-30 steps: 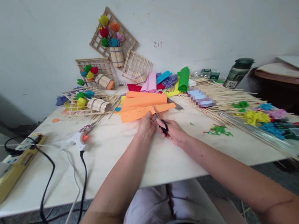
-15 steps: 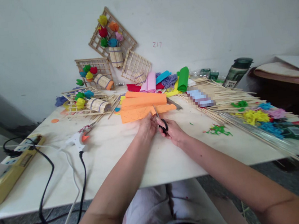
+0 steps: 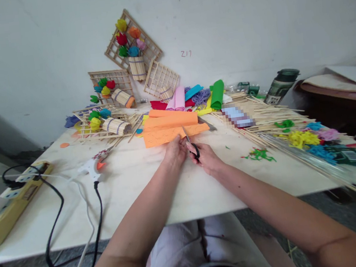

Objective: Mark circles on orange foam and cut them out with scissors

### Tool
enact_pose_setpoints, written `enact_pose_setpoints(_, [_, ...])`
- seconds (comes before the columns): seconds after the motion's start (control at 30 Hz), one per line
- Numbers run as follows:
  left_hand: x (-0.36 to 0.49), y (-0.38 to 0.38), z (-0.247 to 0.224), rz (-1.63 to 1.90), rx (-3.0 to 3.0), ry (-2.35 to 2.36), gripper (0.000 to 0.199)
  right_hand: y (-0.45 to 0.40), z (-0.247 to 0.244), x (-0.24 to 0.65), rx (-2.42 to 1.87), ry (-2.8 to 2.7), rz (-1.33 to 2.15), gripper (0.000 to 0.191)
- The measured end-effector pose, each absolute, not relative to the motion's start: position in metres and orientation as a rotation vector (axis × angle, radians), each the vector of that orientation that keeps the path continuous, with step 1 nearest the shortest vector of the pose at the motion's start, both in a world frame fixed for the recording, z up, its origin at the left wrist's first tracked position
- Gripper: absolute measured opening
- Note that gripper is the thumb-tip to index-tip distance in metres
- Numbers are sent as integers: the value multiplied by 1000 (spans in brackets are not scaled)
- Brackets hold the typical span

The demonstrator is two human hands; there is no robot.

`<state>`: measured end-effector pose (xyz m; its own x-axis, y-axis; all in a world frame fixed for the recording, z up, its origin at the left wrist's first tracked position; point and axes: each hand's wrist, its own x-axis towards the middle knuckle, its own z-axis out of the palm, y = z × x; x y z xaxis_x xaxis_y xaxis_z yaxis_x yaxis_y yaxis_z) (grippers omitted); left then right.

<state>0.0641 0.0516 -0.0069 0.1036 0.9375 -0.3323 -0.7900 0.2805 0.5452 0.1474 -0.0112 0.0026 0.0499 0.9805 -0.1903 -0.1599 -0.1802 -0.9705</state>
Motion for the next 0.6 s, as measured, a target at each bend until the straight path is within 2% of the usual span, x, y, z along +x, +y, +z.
enact_pose_setpoints(0.23, [58,52,-2,1352,172,586,16,-19,4,148,-1323,-985,1398,39])
enact_pose_setpoints(0.4, [60,57,-4,1377,107,692,11,-24,6,149,-1375,-1009,1409,38])
enact_pose_setpoints(0.6, [64,61,-6,1381,40,721,14,-26,9,150,-1354,-978,1457,37])
